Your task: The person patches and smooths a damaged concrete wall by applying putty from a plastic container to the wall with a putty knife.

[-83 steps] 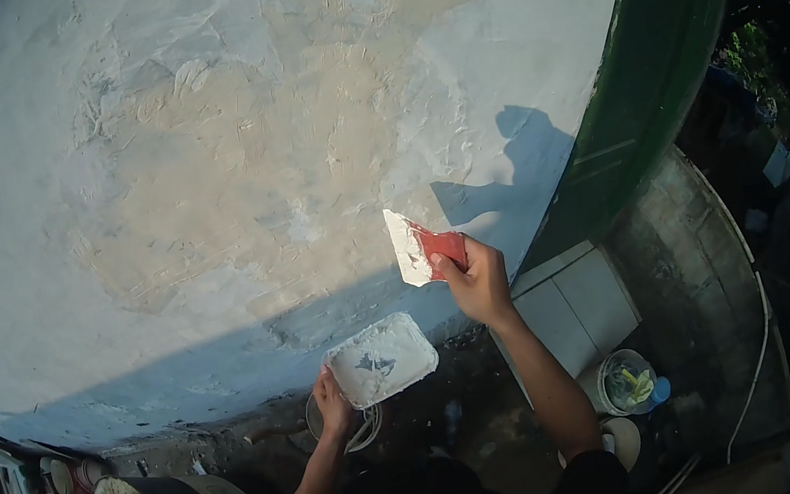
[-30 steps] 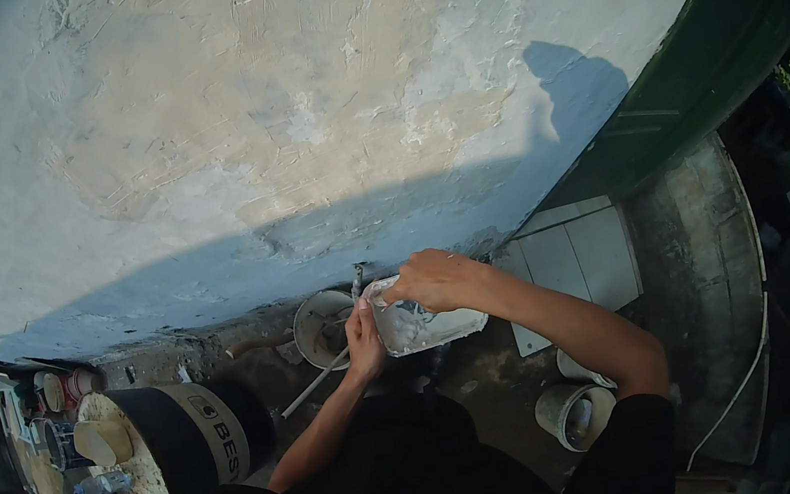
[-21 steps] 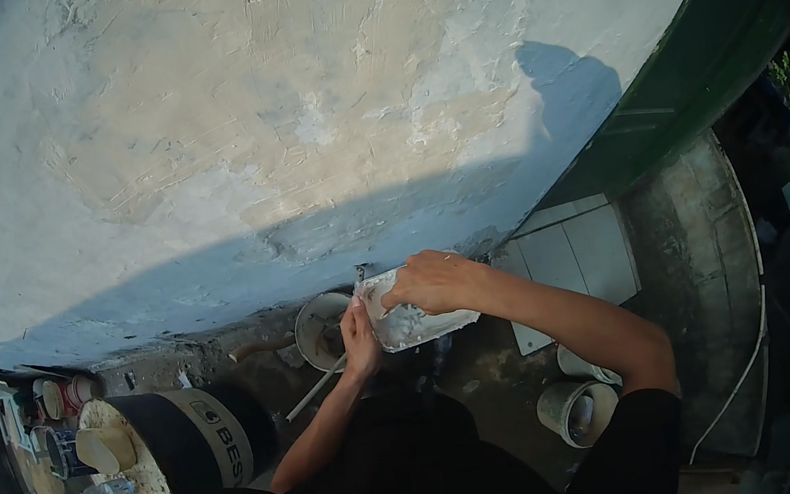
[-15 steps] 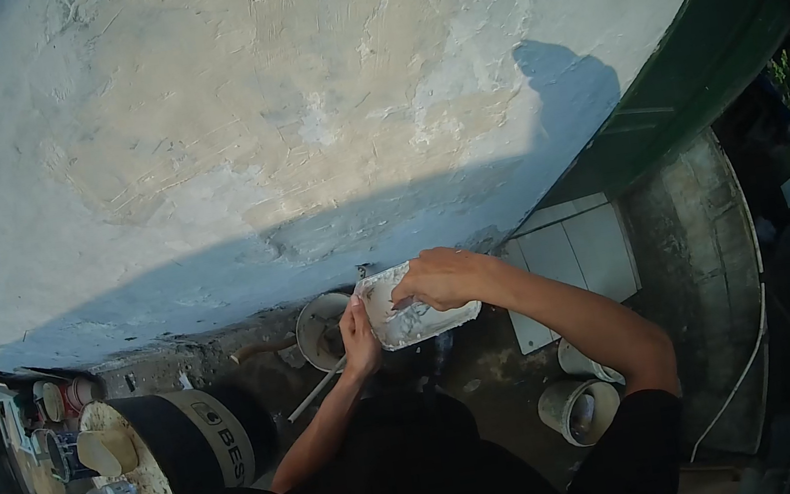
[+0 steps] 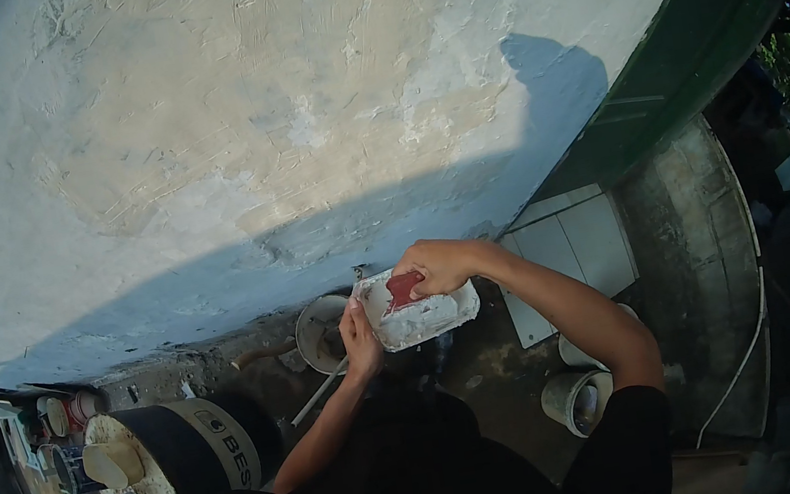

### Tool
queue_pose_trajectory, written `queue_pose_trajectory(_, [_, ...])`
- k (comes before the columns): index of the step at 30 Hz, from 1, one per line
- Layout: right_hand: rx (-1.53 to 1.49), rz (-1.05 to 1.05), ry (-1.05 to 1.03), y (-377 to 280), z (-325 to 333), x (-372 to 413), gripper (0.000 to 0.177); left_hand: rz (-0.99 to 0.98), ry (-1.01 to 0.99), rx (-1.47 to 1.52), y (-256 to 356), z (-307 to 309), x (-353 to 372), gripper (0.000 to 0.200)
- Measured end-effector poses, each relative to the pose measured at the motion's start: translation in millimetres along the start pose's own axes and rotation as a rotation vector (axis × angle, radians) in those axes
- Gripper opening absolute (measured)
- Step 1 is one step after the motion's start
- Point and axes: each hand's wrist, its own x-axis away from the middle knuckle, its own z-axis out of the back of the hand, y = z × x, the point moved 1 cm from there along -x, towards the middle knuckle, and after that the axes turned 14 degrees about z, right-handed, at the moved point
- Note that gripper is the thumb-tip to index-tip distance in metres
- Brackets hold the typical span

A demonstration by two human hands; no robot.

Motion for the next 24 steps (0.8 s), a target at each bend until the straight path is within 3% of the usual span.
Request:
queue_pose_trajectory(6, [0.129,-0.078,-0.125,-15,-1,-6,0.016,-0.006,0.037,-0.001,-6,0,1,0.050])
queue_pose_trajectory(9, [0.268,-0.021,-0.182,-21,-2,-7,0.014,0.063,-0.027,0.101,-6,4,-1,0.048])
queue_pose_trajectory(12, [0.312,-0.027,-0.219,-24,0,-8,0.013,-0.003,0.015,0.016,1,0,1,0.047])
queue_pose_trajectory(24, [-0.100,-0.149,-0.199,-9,15,2,0.017,0.025,-0.034,0.091,-2,-2,2,0.044])
